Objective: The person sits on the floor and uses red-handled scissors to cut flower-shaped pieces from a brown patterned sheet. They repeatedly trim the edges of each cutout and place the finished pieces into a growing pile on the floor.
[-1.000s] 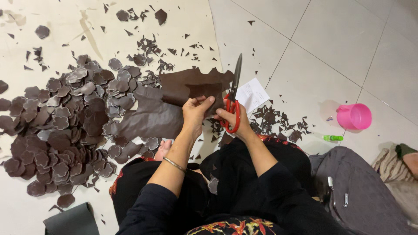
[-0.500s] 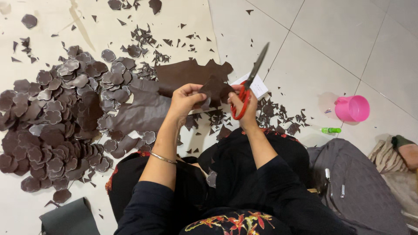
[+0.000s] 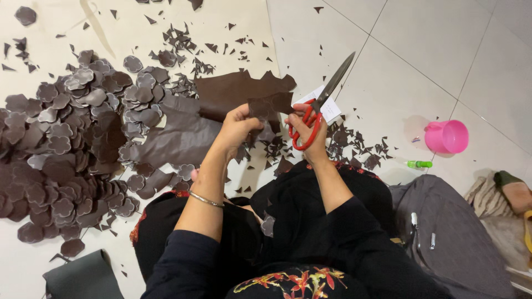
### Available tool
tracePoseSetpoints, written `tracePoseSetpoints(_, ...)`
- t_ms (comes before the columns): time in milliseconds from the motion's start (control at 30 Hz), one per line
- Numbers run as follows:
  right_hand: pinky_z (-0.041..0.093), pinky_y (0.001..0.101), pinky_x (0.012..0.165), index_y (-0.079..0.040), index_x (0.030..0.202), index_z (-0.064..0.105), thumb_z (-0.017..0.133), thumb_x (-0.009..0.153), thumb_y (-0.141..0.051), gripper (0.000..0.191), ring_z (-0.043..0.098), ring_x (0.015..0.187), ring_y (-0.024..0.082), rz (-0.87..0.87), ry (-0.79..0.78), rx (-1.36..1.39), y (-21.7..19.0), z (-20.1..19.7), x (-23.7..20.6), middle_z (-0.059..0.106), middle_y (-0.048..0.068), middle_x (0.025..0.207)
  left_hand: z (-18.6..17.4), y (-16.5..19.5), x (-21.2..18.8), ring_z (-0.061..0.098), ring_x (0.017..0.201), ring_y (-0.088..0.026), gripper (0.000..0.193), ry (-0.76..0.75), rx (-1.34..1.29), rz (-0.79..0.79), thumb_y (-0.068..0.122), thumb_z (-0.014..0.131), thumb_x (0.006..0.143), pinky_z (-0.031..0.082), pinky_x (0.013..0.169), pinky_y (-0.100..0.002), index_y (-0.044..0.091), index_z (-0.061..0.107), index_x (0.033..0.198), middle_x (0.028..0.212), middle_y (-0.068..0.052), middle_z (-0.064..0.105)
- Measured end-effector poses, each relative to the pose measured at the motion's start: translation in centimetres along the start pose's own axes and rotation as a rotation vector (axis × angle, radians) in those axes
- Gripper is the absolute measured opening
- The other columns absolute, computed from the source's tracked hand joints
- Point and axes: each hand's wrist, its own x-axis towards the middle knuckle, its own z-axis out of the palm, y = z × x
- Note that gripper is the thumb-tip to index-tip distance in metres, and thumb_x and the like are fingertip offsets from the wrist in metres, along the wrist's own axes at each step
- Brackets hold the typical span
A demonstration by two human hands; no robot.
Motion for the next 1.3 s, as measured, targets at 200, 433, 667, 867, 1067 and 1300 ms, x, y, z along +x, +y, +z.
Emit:
tracePoseSetpoints(200,0.059,0.0337,0.079,0.003,0.120,0.056,0.069,0.096,-0.004,0.029,0.072,0.084,0.019,0.043,-0.063,0.003,0.2,-0.2,-0.3,0.072,0.014,0.098,0.8,0.5,-0.8,0.067,0.068,-0.007,0.016,-0.065,0.019,-0.097,0.009,0.073,0.084,0.053,0.054,-0.024,0.007,0.071,0.100,0.085,0.000,0.073)
tracePoseSetpoints(433,0.057,0.0322,0.080,0.003,0.127,0.055,0.070,0.098,-0.017,0.039,0.069,0.086,0.019,0.067,-0.183,-0.032,0.0,-0.1,-0.7,0.068,0.014,0.107,1.4,-0.3,-0.4,0.068,0.070,-0.013,0.017,-0.022,-0.124,0.069,0.020,0.071,0.097,0.056,0.060,-0.027,0.003,0.070,0.097,0.085,-0.007,0.074)
tracePoseSetpoints(667,0.056,0.0312,0.079,0.000,0.134,0.050,0.066,0.094,-0.051,0.067,0.064,0.085,0.017,0.224,-0.373,-0.105,0.4,0.3,-0.7,0.062,0.010,0.107,1.7,-0.3,-0.1,0.070,0.070,-0.014,0.016,0.215,-0.358,0.134,0.020,0.071,0.094,0.059,0.062,-0.029,0.005,0.067,0.097,0.085,-0.006,0.073)
tracePoseSetpoints(867,0.058,0.0322,0.083,0.000,0.121,0.052,0.063,0.086,-0.074,0.083,0.062,0.086,0.013,0.305,-0.480,-0.187,1.0,0.5,-1.4,0.057,0.005,0.100,1.8,-0.9,0.1,0.068,0.070,-0.014,0.017,0.239,-0.366,0.180,0.019,0.072,0.095,0.055,0.060,-0.029,0.003,0.069,0.099,0.086,-0.007,0.072)
tracePoseSetpoints(1067,0.063,0.0323,0.078,0.001,0.119,0.051,0.059,0.082,-0.082,0.090,0.059,0.074,0.011,0.267,-0.490,-0.192,1.3,0.9,-1.4,0.051,0.001,0.089,2.6,-2.0,0.3,0.066,0.072,-0.013,0.017,0.216,-0.361,0.191,0.018,0.074,0.096,0.055,0.063,-0.029,0.002,0.068,0.099,0.087,-0.006,0.072)
tracePoseSetpoints(1300,0.057,0.0258,0.062,0.000,0.145,0.044,0.059,0.073,-0.086,0.113,0.058,0.069,0.009,0.286,-0.446,-0.165,0.4,1.6,-1.8,0.052,0.000,0.084,2.8,-1.9,-0.1,0.070,0.074,-0.015,0.016,0.195,-0.395,0.144,0.018,0.073,0.094,0.060,0.067,-0.031,0.003,0.068,0.098,0.087,-0.008,0.073)
